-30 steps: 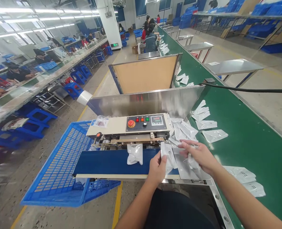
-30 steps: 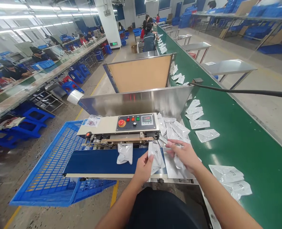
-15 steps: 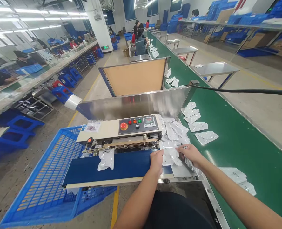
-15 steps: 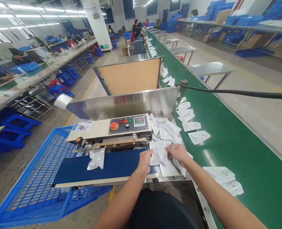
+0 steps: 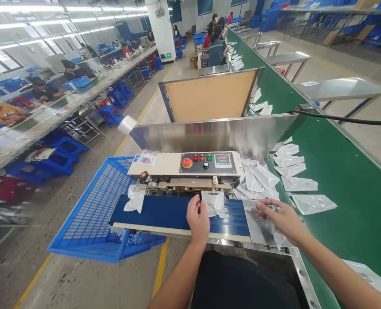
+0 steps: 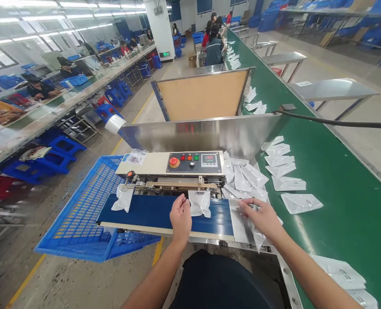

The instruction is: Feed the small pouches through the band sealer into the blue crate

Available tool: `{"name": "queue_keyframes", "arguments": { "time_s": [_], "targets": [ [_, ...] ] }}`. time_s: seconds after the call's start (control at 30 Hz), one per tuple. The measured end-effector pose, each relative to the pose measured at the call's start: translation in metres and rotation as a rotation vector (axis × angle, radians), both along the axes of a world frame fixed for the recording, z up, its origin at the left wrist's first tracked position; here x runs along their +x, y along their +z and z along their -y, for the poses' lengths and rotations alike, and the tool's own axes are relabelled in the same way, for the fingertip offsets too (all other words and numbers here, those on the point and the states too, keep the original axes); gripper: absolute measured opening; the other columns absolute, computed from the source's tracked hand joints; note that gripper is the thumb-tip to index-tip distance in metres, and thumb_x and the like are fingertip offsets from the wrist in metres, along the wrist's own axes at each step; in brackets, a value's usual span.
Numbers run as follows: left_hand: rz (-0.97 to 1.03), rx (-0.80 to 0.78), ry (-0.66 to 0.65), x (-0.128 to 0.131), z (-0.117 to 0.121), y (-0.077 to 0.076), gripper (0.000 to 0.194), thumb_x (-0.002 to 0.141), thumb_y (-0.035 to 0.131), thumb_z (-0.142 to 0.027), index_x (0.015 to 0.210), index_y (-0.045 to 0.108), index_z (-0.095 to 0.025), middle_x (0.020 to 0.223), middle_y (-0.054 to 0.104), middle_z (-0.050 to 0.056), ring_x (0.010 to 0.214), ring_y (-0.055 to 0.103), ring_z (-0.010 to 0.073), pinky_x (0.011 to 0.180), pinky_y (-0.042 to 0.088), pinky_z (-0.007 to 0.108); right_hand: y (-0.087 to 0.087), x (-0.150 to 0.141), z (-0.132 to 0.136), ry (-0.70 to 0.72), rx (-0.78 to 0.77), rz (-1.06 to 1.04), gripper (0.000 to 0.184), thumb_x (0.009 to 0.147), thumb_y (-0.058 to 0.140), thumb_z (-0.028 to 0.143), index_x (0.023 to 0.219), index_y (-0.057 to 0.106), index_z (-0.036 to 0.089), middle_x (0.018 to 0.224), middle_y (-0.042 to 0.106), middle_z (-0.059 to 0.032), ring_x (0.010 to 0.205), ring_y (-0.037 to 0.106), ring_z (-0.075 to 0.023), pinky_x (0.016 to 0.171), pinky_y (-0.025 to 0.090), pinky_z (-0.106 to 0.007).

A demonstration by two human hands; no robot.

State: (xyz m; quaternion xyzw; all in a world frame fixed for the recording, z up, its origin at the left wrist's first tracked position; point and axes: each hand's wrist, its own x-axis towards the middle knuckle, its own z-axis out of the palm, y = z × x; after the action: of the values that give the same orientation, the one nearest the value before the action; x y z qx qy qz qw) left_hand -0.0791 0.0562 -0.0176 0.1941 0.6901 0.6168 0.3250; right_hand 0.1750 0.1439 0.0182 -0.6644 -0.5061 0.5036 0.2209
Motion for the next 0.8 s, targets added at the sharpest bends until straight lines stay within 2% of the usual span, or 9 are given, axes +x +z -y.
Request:
{"name": "queue_keyframes", "arguments": {
  "time_s": [0.03,0.13,0.2,0.3,0.37,0.47,0.53,0.7,0.8],
  "targets": [
    [-0.055,0.018,-0.088,0.008,0.008,0.004,0.042,0.087,0.083,-0.041,0.121,0.082,-0.017,0.131,0.079,0.017,0.12,0.074,0.0304,0.108,0.057,0.042,0.003,-0.005,0.006,-0.049,0.009,-0.031,0.063,0.074,0.081,0.074,0.103,0.079,0.018,0.069,0.076,-0.008,0.048,0.054,-0.0168,0.045,0.033,-0.028],
    [-0.083,0.065,-0.525,0.044,0.021,0.017,0.037,0.09,0.083,-0.043,0.117,0.085,-0.018,0.115,0.082,0.016,0.1,0.078,0.0288,0.092,0.064,0.04,0.011,-0.033,0.022,-0.118,0.033,-0.179,0.066,0.072,0.083,0.076,0.105,0.077,0.019,0.075,0.077,-0.0094,0.06,0.066,-0.0217,0.05,0.046,-0.03],
    [-0.144,0.106,-0.676,0.062,0.019,0.024,0.031,0.094,0.078,-0.044,0.113,0.086,-0.02,0.11,0.083,0.015,0.095,0.077,0.0281,0.083,0.064,0.037,0.016,-0.05,0.027,-0.109,0.028,-0.342,0.069,0.074,0.083,0.075,0.116,0.076,0.021,0.09,0.081,-0.0112,0.079,0.074,-0.0262,0.063,0.058,-0.033],
    [-0.271,0.142,-0.603,0.066,0.006,0.027,0.034,0.104,0.063,-0.044,0.101,0.087,-0.021,0.098,0.082,0.013,0.091,0.074,0.0265,0.084,0.06,0.036,0.016,-0.051,0.028,-0.145,0.049,-0.564,0.076,0.083,0.077,0.077,0.14,0.07,0.027,0.121,0.08,-0.0126,0.11,0.077,-0.0299,0.084,0.064,-0.037],
    [-0.263,0.142,-0.54,0.061,-0.003,0.024,0.038,0.106,0.06,-0.044,0.095,0.086,-0.02,0.092,0.08,0.011,0.087,0.072,0.0253,0.083,0.058,0.034,0.01,-0.039,0.029,-0.169,0.105,-0.546,0.076,0.081,0.079,0.078,0.138,0.072,0.027,0.13,0.078,-0.0125,0.117,0.075,-0.0306,0.09,0.064,-0.039],
    [-0.186,0.128,-0.532,0.058,-0.01,0.016,0.036,0.104,0.063,-0.045,0.096,0.086,-0.018,0.093,0.081,0.011,0.086,0.073,0.0249,0.081,0.056,0.032,-0.001,-0.019,0.035,-0.062,0.136,-0.38,0.074,0.072,0.084,0.082,0.114,0.081,0.022,0.115,0.082,-0.0141,0.103,0.076,-0.0318,0.088,0.065,-0.043],
    [-0.156,0.117,-0.567,0.063,-0.012,0.013,0.034,0.102,0.066,-0.045,0.098,0.086,-0.018,0.094,0.082,0.011,0.086,0.073,0.0252,0.082,0.056,0.033,-0.005,-0.014,0.041,0.007,0.151,-0.294,0.074,0.074,0.08,0.086,0.106,0.083,0.02,0.1,0.083,-0.0136,0.089,0.076,-0.0307,0.081,0.065,-0.043],
    [-0.177,0.11,-0.631,0.078,-0.023,0.008,0.035,0.099,0.067,-0.045,0.089,0.086,-0.018,0.089,0.08,0.01,0.084,0.07,0.025,0.082,0.053,0.033,-0.009,-0.008,0.044,0.032,0.327,-0.068,0.06,0.084,0.074,0.078,0.097,0.085,0.022,0.089,0.082,-0.01,0.079,0.073,-0.0269,0.077,0.061,-0.037],
    [-0.062,0.016,-0.57,0.08,-0.039,-0.004,0.039,0.092,0.073,-0.051,0.072,0.081,-0.018,0.072,0.073,0.005,0.074,0.064,0.0228,0.074,0.051,0.031,-0.02,0.001,0.028,-0.008,0.301,-0.014,0.057,0.085,0.07,0.077,0.083,0.081,0.021,0.075,0.076,-0.007,0.071,0.069,-0.0245,0.069,0.059,-0.035]
  ]
}}
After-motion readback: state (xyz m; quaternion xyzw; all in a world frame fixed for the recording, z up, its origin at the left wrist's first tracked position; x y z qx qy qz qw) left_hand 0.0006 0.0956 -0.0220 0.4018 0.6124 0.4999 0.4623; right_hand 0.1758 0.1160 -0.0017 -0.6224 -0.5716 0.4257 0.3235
